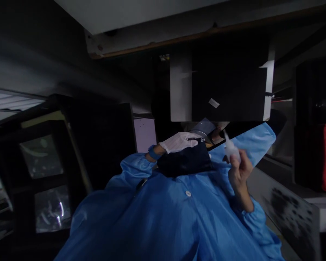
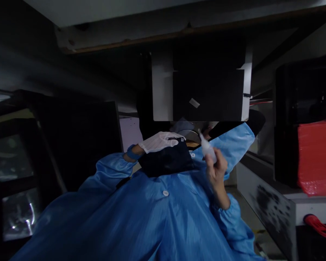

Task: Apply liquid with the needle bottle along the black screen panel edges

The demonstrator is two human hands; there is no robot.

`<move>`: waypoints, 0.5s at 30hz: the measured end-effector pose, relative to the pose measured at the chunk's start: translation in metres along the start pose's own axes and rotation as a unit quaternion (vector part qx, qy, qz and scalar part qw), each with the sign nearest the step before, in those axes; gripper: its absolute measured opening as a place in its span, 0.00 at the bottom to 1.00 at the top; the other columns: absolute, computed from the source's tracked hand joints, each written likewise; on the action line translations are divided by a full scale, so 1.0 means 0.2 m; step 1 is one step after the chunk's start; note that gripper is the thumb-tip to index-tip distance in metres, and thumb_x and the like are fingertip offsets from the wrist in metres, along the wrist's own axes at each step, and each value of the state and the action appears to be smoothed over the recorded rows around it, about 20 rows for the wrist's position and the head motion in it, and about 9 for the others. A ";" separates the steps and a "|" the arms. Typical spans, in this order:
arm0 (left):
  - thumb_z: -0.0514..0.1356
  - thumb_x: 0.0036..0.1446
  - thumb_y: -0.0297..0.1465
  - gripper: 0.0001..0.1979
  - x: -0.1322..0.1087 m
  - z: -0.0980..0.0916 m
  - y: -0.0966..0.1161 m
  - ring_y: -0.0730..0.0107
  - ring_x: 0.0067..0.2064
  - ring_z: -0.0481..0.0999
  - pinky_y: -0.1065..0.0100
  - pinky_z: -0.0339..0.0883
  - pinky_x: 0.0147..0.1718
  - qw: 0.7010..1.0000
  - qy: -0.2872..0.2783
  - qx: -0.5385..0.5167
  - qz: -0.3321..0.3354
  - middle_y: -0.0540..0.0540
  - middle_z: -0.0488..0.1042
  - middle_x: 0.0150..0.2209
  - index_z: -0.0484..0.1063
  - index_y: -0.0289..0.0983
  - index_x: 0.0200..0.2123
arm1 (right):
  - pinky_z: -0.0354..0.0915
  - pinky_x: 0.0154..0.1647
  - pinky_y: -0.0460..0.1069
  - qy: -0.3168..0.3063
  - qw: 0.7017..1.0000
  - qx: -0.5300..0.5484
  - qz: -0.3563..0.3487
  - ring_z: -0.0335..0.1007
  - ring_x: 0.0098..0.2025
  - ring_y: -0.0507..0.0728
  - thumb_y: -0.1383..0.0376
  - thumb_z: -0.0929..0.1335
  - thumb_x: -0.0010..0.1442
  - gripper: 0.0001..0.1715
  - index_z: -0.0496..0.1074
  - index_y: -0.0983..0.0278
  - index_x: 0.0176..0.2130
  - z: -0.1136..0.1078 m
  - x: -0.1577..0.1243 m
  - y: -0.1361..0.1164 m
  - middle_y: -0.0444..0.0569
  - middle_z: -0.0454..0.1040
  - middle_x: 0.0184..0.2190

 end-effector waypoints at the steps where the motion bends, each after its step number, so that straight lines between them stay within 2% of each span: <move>1: 0.54 0.72 0.49 0.37 -0.01 0.00 0.00 0.52 0.72 0.75 0.61 0.65 0.75 1.000 0.002 -0.004 0.003 0.38 0.75 0.71 0.75 0.28 0.71 | 0.69 0.29 0.53 -0.009 1.000 -0.006 0.004 0.70 0.25 0.58 0.44 0.64 0.78 0.24 0.76 0.57 0.41 0.01 -0.07 0.00 0.44 0.73 0.26; 3: 0.54 0.71 0.51 0.39 -0.03 -0.01 0.02 0.50 0.71 0.76 0.61 0.66 0.75 1.000 0.006 -0.003 0.005 0.37 0.76 0.70 0.76 0.27 0.70 | 0.71 0.31 0.54 -0.021 1.000 -0.012 0.004 0.73 0.26 0.59 0.45 0.67 0.77 0.22 0.78 0.56 0.41 0.03 -0.16 -0.01 0.45 0.77 0.28; 6: 0.55 0.69 0.49 0.34 -0.07 -0.01 0.06 0.51 0.70 0.77 0.61 0.66 0.74 1.000 0.003 -0.012 0.009 0.41 0.77 0.69 0.80 0.33 0.67 | 0.72 0.30 0.55 -0.008 1.000 -0.023 -0.004 0.76 0.28 0.61 0.44 0.68 0.74 0.21 0.80 0.56 0.41 0.05 -0.23 -0.03 0.48 0.80 0.29; 9: 0.57 0.69 0.48 0.31 -0.08 0.00 0.09 0.53 0.68 0.79 0.61 0.69 0.71 1.000 -0.005 -0.027 0.008 0.46 0.77 0.69 0.81 0.39 0.66 | 0.72 0.29 0.56 0.011 0.999 -0.042 -0.007 0.76 0.27 0.62 0.44 0.69 0.73 0.21 0.80 0.56 0.41 0.04 -0.25 -0.04 0.49 0.80 0.28; 12: 0.57 0.69 0.48 0.31 -0.08 0.01 0.08 0.55 0.67 0.80 0.59 0.71 0.70 0.999 -0.004 -0.038 0.010 0.47 0.78 0.68 0.81 0.40 0.66 | 0.71 0.28 0.55 0.028 0.998 -0.054 -0.016 0.76 0.25 0.61 0.45 0.70 0.73 0.19 0.79 0.55 0.40 0.02 -0.25 -0.05 0.48 0.80 0.27; 15: 0.58 0.67 0.50 0.30 -0.08 0.02 0.08 0.56 0.68 0.79 0.60 0.70 0.71 0.999 0.001 -0.041 0.018 0.49 0.79 0.68 0.83 0.42 0.64 | 0.68 0.25 0.54 0.056 0.992 -0.083 -0.074 0.74 0.23 0.59 0.48 0.70 0.74 0.17 0.79 0.55 0.39 0.00 -0.24 -0.12 0.45 0.79 0.26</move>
Point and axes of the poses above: each hand's wrist, its own x-axis towards the middle knuckle, its own z-axis out of the palm, y = z × x, the point moved 10 cm from there along x, towards the middle knuckle
